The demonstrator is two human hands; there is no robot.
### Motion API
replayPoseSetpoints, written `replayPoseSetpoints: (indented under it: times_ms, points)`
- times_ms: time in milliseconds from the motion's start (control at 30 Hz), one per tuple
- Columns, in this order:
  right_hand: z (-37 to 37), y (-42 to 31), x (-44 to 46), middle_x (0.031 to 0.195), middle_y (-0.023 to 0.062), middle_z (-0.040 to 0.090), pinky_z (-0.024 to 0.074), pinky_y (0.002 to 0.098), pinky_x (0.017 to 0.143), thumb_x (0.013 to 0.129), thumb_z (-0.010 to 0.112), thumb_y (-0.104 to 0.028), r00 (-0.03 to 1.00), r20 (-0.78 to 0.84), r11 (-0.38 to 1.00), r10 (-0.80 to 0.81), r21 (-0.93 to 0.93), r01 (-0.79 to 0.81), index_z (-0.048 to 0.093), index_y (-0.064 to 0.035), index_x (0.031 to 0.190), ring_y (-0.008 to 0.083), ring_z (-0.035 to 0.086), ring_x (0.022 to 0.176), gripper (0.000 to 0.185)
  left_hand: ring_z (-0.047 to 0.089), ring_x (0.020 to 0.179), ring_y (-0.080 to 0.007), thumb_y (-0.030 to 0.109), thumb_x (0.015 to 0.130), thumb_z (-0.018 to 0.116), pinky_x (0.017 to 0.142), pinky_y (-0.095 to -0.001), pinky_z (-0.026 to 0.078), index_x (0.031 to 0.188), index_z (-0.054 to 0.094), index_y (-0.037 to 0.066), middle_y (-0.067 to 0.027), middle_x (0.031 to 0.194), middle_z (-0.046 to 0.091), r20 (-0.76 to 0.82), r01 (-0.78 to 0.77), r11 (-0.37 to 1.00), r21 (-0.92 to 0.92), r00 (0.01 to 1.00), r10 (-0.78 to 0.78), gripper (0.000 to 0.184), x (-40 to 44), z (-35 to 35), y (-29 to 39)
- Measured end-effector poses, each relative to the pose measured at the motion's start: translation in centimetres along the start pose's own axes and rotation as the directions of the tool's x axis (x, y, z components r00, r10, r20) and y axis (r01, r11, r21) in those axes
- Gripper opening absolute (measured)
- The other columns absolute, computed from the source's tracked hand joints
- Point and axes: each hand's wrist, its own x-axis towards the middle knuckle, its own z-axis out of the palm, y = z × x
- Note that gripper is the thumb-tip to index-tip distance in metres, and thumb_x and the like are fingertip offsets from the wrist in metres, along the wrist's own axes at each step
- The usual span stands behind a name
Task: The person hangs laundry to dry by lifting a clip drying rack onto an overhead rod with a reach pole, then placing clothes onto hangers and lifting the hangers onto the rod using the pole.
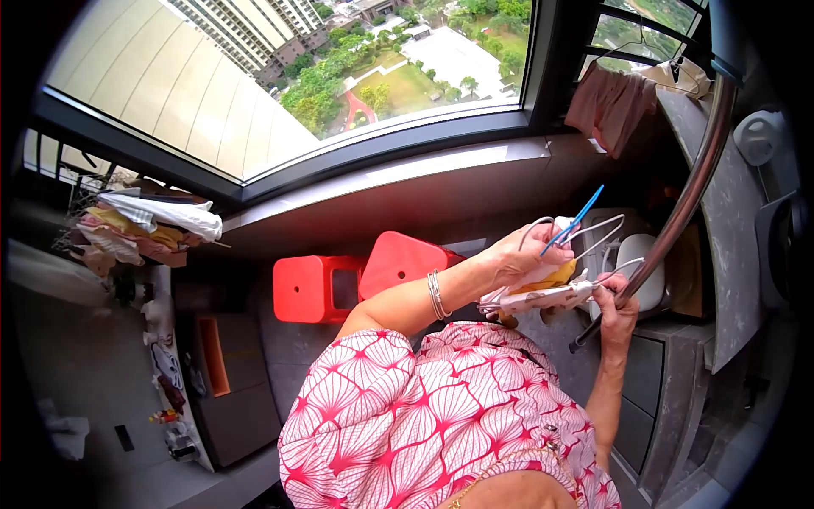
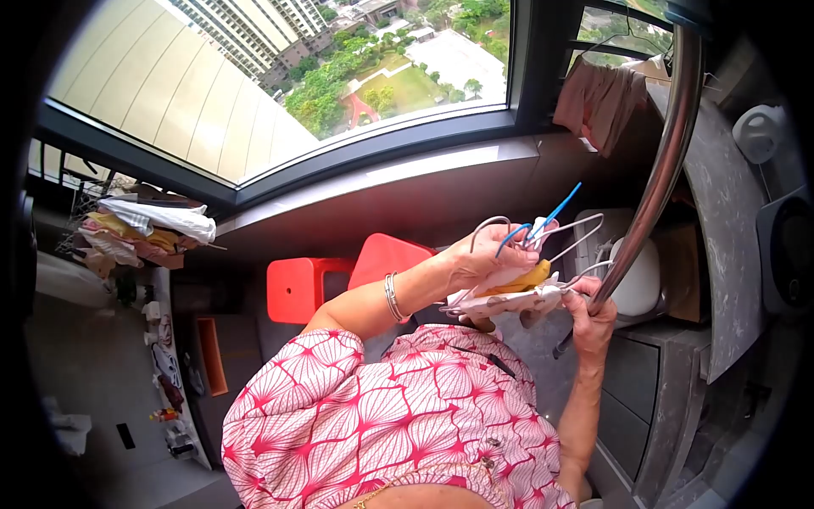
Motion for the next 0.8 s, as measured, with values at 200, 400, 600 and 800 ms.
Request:
replayPoseSetpoints:
  times_ms: [200, 400, 600, 800]
  points:
    - [-1.7, -0.4, 0.5, 0.075, -0.0017, 0.05, 0.0359, 0.0191, 0.062, 0.081, 0.059, -0.009, 0.994, -0.088, 0.998, 0.069, 0.012, -0.068, 0.055, -0.0007, 0.079, 0.0061, 0.044, 0.068, 0.01, 0.047, 0.06, -0.0066, 0.02, 0.083, 0.059, 0.053, -0.0217, 0.037, 0.079, 0.057, 0.006, 0.002, 0.065, 0.05, -0.14, -0.151, 0.961, -0.231, 0.983, 0.12, 0.015, -0.7, -2.1, 1.0]
    - [-4.2, -0.7, 2.7, 0.076, -0.0027, 0.051, 0.0352, 0.0189, 0.067, 0.083, 0.058, -0.01, 0.972, -0.236, 0.995, 0.008, 0.096, 0.015, 0.055, -0.0014, 0.084, 0.0065, 0.045, 0.071, 0.009, 0.043, 0.06, -0.0045, 0.022, 0.088, 0.05, 0.056, -0.019, 0.036, 0.082, 0.061, 0.003, 0.0037, 0.066, 0.048, -0.302, -0.231, 0.969, 0.087, 0.921, 0.247, 0.023, -1.4, -5.7, 1.2]
    - [-2.7, -2.7, 5.6, 0.074, -0.0025, 0.055, 0.037, 0.0199, 0.066, 0.078, 0.062, -0.011, 0.922, -0.385, 0.982, 0.043, 0.185, 0.032, 0.061, -0.0015, 0.082, 0.0063, 0.047, 0.069, 0.01, 0.05, 0.069, -0.0072, 0.033, 0.09, 0.046, 0.063, -0.0224, 0.043, 0.094, 0.057, 0.005, -0.0008, 0.079, 0.056, -0.366, -0.188, 0.78, 0.597, 0.801, 0.473, 0.031, -1.0, -8.7, -0.2]
    - [-1.6, -1.9, 7.5, 0.07, -0.002, 0.058, 0.0388, 0.0181, 0.061, 0.077, 0.065, -0.009, 0.951, -0.306, 0.953, 0.032, 0.296, 0.063, 0.062, 0.0008, 0.08, 0.0046, 0.05, 0.066, 0.011, 0.046, 0.102, -0.0116, 0.03, 0.09, 0.048, 0.085, -0.0268, 0.038, 0.113, 0.054, 0.003, -0.004, 0.104, 0.054, -0.25, -0.364, 0.717, 0.595, 0.764, 0.595, 0.035, -0.6, -5.4, 3.2]
